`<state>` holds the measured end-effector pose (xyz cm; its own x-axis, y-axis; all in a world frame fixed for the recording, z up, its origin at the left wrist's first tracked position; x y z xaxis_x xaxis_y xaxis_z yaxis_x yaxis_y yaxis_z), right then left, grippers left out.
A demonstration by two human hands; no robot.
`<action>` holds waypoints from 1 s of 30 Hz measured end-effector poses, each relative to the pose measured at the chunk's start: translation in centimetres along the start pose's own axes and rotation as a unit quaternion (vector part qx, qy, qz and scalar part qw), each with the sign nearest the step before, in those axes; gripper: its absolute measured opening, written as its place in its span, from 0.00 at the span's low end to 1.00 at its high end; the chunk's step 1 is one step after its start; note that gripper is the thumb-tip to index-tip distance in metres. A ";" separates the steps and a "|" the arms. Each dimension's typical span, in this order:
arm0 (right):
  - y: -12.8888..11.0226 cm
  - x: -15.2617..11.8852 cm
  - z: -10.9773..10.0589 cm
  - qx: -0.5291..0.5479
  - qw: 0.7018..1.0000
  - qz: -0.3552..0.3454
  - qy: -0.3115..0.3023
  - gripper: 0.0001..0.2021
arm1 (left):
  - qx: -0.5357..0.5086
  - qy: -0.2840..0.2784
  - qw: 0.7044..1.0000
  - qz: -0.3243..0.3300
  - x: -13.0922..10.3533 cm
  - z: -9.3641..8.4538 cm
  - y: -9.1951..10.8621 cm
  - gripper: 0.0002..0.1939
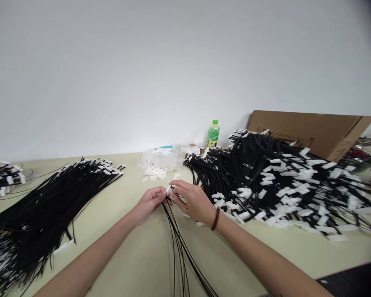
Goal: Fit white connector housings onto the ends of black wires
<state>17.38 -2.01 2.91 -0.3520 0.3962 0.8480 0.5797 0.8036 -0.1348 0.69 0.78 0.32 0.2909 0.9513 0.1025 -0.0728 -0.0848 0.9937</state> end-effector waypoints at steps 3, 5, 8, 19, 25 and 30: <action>0.0 0.0 0.0 -0.001 1.000 0.001 -0.002 0.08 | 0.004 0.000 1.000 -0.001 -0.1 0.0 0.1 0.14; 0.0 0.0 0.0 -0.003 1.000 0.001 -0.003 0.08 | 0.006 0.002 1.000 -0.001 -0.1 0.1 0.2 0.14; 0.0 0.0 0.0 -0.004 1.000 -0.001 -0.003 0.08 | 0.006 0.002 1.000 -0.002 -0.1 0.1 0.2 0.14; -0.1 0.0 0.0 -0.005 1.000 0.000 -0.009 0.08 | 0.000 -0.001 1.000 0.004 -0.1 0.0 0.1 0.13; 0.0 0.0 0.0 -0.005 1.000 -0.003 -0.005 0.07 | -0.005 0.004 1.000 -0.007 0.0 0.0 0.1 0.14; 0.0 0.1 -0.1 -0.006 1.000 -0.003 -0.006 0.07 | -0.012 0.003 1.000 -0.005 -0.1 0.1 0.2 0.14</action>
<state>17.38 -2.04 3.00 -0.3638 0.3968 0.8427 0.5865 0.8004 -0.1237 0.75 0.67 0.55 0.2856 0.9539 0.0916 -0.0917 -0.0680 0.9935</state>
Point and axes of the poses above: each hand's wrist, its own x-axis towards the middle knuckle, its own z-axis out of the palm, y = z × x, the point moved 1 cm from there along x, towards the middle knuckle, and after that the axes turned 12 degrees about y, right-handed, at the moved point
